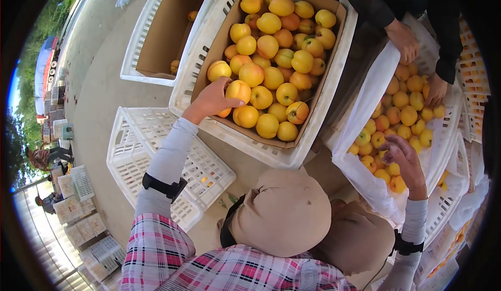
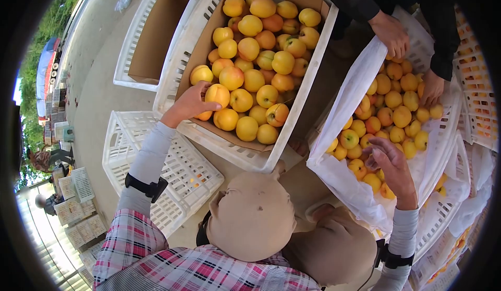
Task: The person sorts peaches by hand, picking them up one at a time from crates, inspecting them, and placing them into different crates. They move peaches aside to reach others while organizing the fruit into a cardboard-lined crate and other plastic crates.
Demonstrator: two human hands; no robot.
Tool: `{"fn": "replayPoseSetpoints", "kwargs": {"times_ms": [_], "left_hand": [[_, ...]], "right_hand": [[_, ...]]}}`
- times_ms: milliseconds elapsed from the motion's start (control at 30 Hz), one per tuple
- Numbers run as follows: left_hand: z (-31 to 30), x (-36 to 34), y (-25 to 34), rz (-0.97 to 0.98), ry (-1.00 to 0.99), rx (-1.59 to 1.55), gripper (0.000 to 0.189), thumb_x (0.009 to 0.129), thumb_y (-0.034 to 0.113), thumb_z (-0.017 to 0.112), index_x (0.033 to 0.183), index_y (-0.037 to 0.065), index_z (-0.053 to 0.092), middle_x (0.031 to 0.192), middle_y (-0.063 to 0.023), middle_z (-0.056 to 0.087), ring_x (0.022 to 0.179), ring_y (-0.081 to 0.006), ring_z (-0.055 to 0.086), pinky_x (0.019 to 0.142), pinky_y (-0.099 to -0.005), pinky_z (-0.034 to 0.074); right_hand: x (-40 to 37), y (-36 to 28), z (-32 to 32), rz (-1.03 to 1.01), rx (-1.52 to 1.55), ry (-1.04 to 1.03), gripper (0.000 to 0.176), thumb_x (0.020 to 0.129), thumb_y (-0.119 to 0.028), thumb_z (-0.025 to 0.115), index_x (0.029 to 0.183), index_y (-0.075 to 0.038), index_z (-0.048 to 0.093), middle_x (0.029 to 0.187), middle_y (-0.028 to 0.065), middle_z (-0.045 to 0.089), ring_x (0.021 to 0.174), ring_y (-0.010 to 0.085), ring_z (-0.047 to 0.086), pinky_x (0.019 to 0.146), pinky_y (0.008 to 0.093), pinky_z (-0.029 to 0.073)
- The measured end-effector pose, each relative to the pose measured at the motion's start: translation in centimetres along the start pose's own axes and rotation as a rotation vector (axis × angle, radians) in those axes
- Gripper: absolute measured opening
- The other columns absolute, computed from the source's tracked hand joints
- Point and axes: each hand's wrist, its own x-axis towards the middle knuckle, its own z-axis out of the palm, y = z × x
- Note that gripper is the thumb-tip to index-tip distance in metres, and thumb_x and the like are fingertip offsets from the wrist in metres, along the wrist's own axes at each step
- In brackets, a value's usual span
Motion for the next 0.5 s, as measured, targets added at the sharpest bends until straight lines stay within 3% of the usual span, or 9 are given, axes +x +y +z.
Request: {"fn": "replayPoseSetpoints", "kwargs": {"times_ms": [100,167,267,500], "left_hand": [[1.0,-0.6,0.9,-0.033,0.070,0.103,0.072,0.068,0.034,0.078,0.122,-0.001,0.047,0.110,-0.0196,0.059,0.101,-0.0328,0.059,0.089,-0.0392,0.046],[1.0,-1.0,2.2,0.132,0.202,0.432,0.072,0.065,0.025,0.079,0.124,0.001,0.044,0.109,-0.0177,0.055,0.102,-0.0352,0.056,0.089,-0.0410,0.045],[1.3,-1.3,2.6,0.278,0.273,0.490,0.076,0.063,0.017,0.078,0.127,0.002,0.040,0.110,-0.0174,0.051,0.104,-0.0369,0.052,0.089,-0.0425,0.044],[1.3,-1.5,2.7,0.283,0.224,0.354,0.083,0.063,0.013,0.078,0.131,0.002,0.031,0.113,-0.0189,0.048,0.108,-0.0376,0.050,0.091,-0.0422,0.044]], "right_hand": [[-0.1,0.7,0.0,0.017,0.013,0.019,0.042,0.093,-0.023,0.050,0.124,0.006,0.047,0.100,0.0096,0.062,0.078,0.0094,0.057,0.070,0.0230,0.048],[0.0,1.1,0.0,0.012,-0.014,0.010,0.042,0.093,-0.022,0.050,0.124,0.006,0.047,0.100,0.0094,0.062,0.078,0.0093,0.057,0.070,0.0231,0.048],[0.0,1.3,0.0,0.028,-0.038,0.014,0.041,0.093,-0.021,0.050,0.124,0.005,0.047,0.100,0.0090,0.062,0.078,0.0094,0.057,0.070,0.0233,0.049],[0.4,1.6,0.2,0.041,-0.032,0.019,0.040,0.092,-0.020,0.050,0.123,0.005,0.048,0.100,0.0086,0.062,0.078,0.0096,0.057,0.071,0.0236,0.049]]}}
